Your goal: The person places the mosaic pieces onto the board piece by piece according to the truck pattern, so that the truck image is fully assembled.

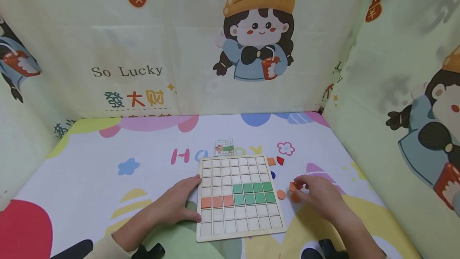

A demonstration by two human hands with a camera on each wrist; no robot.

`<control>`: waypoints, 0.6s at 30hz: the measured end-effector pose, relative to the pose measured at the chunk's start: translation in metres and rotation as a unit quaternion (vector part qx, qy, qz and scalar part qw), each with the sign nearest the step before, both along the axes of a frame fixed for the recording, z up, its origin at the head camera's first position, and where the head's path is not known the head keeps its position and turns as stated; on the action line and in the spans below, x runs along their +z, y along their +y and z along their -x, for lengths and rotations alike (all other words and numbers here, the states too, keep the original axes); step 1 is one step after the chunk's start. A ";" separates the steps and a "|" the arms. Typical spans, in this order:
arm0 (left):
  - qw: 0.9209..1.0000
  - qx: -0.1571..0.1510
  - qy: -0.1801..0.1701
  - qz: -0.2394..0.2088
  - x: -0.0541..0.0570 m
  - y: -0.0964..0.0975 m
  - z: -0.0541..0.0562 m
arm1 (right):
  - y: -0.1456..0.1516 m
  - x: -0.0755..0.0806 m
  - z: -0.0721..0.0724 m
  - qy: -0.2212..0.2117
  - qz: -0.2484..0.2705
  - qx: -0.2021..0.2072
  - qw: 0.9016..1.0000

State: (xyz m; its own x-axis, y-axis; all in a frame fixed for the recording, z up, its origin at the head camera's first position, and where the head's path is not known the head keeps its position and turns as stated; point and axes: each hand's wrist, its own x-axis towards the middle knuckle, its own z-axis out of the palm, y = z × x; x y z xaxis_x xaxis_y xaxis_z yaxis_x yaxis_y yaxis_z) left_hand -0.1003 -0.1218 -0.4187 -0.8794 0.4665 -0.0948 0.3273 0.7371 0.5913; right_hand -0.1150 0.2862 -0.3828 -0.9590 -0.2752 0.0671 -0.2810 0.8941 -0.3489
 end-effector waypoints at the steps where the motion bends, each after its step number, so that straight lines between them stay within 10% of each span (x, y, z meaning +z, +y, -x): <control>1: 1.000 0.001 0.000 0.001 0.000 0.000 0.000 | -0.005 0.002 0.001 -0.001 -0.002 0.005 1.000; 18: 1.000 0.004 -0.005 0.000 -0.003 0.000 0.001 | -0.078 0.006 0.013 0.005 -0.003 0.099 0.995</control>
